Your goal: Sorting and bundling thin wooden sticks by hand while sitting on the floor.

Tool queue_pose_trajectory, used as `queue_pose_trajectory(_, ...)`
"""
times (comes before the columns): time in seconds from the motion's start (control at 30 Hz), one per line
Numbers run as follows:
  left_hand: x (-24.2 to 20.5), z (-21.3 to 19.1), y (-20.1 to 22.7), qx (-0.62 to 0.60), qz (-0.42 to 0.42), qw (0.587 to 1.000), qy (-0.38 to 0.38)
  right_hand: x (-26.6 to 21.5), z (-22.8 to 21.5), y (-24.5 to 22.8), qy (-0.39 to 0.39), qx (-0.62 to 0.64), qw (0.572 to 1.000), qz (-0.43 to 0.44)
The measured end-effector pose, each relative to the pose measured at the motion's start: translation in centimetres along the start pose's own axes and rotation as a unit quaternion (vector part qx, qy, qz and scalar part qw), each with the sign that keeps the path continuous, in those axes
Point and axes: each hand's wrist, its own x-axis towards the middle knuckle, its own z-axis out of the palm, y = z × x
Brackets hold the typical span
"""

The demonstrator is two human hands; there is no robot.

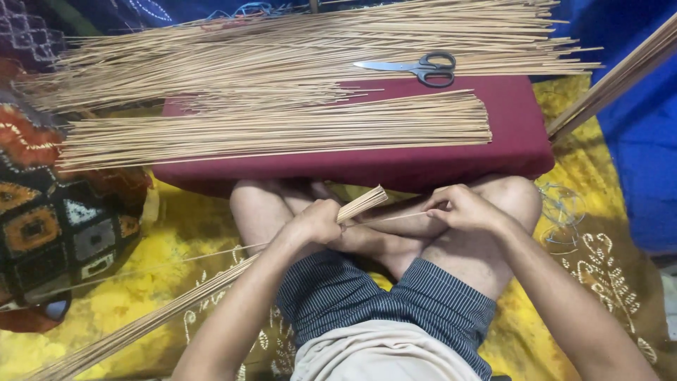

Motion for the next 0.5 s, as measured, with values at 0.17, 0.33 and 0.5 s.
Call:
queue_pose_trajectory(0.17, 1.0, -0.3, 0.5, -0.010, 0.003, 1.000, -0.014, -0.4, 0.9, 4.1, 0.102, 0.213, 0.971, 0.030)
queue_pose_trajectory(0.33, 1.8, -1.6, 1.8, -0.010, 0.029, 0.998, -0.049, 0.9, 6.3, 5.2, 0.283, 0.489, 0.822, 0.068)
queue_pose_trajectory(0.5, 3.8, -1.6, 3.1, -0.039, 0.066, 0.996, -0.053, 1.5, 10.4, 0.0, 0.356, 0.550, 0.753, 0.063)
